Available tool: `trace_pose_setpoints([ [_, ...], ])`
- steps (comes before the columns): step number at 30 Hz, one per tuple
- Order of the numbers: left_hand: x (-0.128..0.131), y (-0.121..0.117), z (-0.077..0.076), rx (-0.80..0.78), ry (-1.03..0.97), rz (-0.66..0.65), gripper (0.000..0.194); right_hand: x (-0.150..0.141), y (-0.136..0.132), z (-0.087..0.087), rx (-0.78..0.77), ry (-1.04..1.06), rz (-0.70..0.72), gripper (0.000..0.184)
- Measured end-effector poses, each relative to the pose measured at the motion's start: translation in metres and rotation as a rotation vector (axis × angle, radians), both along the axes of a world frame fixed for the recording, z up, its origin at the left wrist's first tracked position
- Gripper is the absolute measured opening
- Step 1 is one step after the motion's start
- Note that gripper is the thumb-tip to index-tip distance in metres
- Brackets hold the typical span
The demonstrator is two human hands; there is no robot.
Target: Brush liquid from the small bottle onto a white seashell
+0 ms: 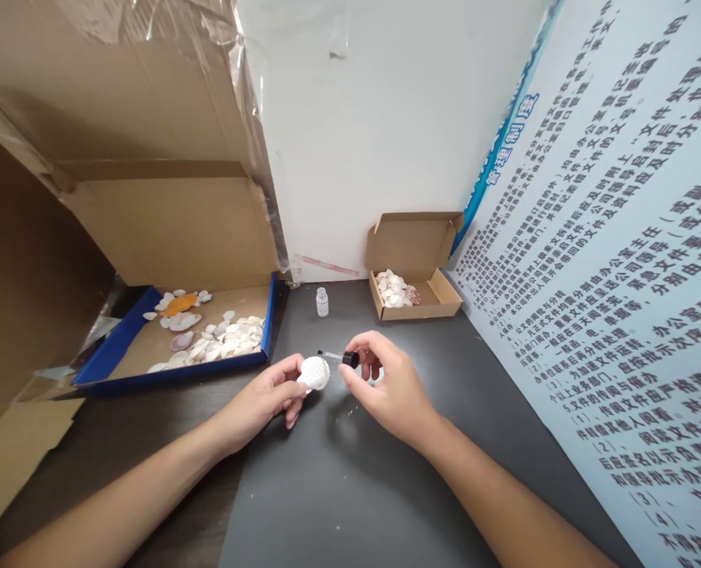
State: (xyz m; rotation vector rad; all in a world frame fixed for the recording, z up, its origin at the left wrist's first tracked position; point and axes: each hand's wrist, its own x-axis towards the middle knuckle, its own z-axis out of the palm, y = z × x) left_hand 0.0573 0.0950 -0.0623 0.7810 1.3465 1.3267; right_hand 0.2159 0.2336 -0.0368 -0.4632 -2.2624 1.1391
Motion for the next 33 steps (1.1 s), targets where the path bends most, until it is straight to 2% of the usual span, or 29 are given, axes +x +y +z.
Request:
trace_pose_setpoints([
  [4,-0.0001,0.0003,-0.0007,-0.011,-0.028,0.006,0.018,0.0006,0.0000,0.0019,-0.052,-0.055,0.142,0.011],
  [7,0.0006,-0.0001,-0.0006,-0.023,-0.028,0.020,0.016,0.0004,0.0002,0.0017,0.038,-0.067,0.027,0.011],
  [9,0.0010,-0.0003,-0.0002,-0.026,-0.028,0.037,0.016,0.0006,0.0005,0.0015,0.039,-0.028,-0.041,0.013],
  [14,0.0010,-0.0006,0.0010,-0.025,-0.049,0.040,0.019,0.0020,-0.0003,0.0011,-0.044,-0.069,0.155,0.013],
  [19,0.0007,-0.0009,0.0012,-0.029,-0.061,0.038,0.019,0.0010,0.0019,0.0003,-0.017,-0.048,-0.031,0.013],
  [23,0.0006,-0.0006,0.0014,-0.024,-0.070,0.035,0.018,-0.0003,0.0023,0.0008,-0.044,-0.068,0.119,0.012],
  [24,0.0006,-0.0005,0.0015,-0.024,-0.072,0.037,0.018,-0.0006,0.0024,0.0005,-0.024,-0.079,0.116,0.011],
  [28,0.0006,-0.0001,0.0015,-0.030,-0.073,0.041,0.018,-0.0003,0.0045,-0.0003,0.004,-0.050,-0.049,0.013],
  [31,0.0008,0.0000,0.0009,-0.030,-0.074,0.048,0.019,0.0008,0.0048,0.0009,-0.078,-0.059,0.072,0.013],
  [33,0.0008,0.0000,0.0005,-0.030,-0.076,0.047,0.020,0.0010,0.0038,0.0010,-0.074,-0.094,0.133,0.012],
])
